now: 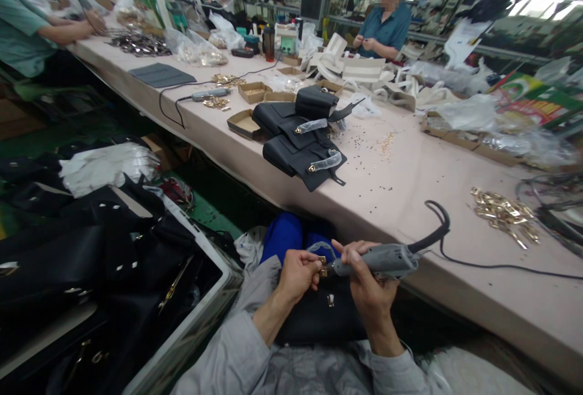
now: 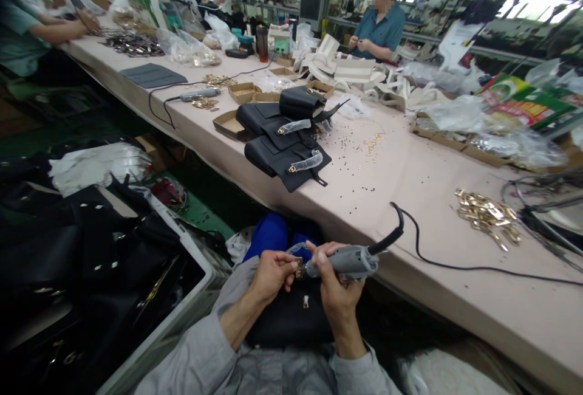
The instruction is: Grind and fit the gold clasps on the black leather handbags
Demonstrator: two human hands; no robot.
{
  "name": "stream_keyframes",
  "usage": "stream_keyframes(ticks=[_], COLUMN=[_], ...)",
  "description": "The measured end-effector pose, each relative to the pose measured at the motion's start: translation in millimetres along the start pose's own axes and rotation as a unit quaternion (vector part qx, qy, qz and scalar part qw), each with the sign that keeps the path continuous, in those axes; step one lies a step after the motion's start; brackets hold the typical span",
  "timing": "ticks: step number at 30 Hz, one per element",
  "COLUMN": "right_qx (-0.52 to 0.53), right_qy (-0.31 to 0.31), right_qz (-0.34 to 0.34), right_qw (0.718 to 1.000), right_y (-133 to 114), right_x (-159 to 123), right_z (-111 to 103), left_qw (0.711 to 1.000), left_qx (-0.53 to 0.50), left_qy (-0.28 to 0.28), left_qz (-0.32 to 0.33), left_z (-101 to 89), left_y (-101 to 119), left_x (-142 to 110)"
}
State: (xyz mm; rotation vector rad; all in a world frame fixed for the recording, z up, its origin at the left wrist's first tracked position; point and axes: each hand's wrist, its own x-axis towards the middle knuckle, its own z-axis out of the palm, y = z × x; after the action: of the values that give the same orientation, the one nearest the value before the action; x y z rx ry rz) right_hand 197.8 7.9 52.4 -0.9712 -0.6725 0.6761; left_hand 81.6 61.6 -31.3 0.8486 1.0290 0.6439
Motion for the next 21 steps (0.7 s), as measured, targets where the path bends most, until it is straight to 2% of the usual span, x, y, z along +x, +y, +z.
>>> stream_keyframes(ticks=[5,10,14,21], right_qx=[-0.015,0.021,0.021,0.01], right_qy=[-0.016,-0.009,0.004,-0.001], right_qz=[-0.003,-0.003,-0.027,-0.04], right_qw=[1.0,1.0,0.999,0.999], right_y=[2.5,-8.0,-14.6,-8.7], right_x=[-3.3,0.3,3.8,5.8], right_z=[0.4,4.7,9.9,10.7], left_qw=[1.0,1.0,1.0,0.999], left_qx=[0.01,0.01,0.011,0.03], left_qy=[-0.003,-0.006,-0.009,0.004], left_qz=[-0.006,-0.015,-0.013,-0.024], left_z=[0.1,1.6,1.8,1.7], left_y=[2.8,6.9,7.9,5.7], left_x=[-1.1,-3.1,-3.8,-2.8])
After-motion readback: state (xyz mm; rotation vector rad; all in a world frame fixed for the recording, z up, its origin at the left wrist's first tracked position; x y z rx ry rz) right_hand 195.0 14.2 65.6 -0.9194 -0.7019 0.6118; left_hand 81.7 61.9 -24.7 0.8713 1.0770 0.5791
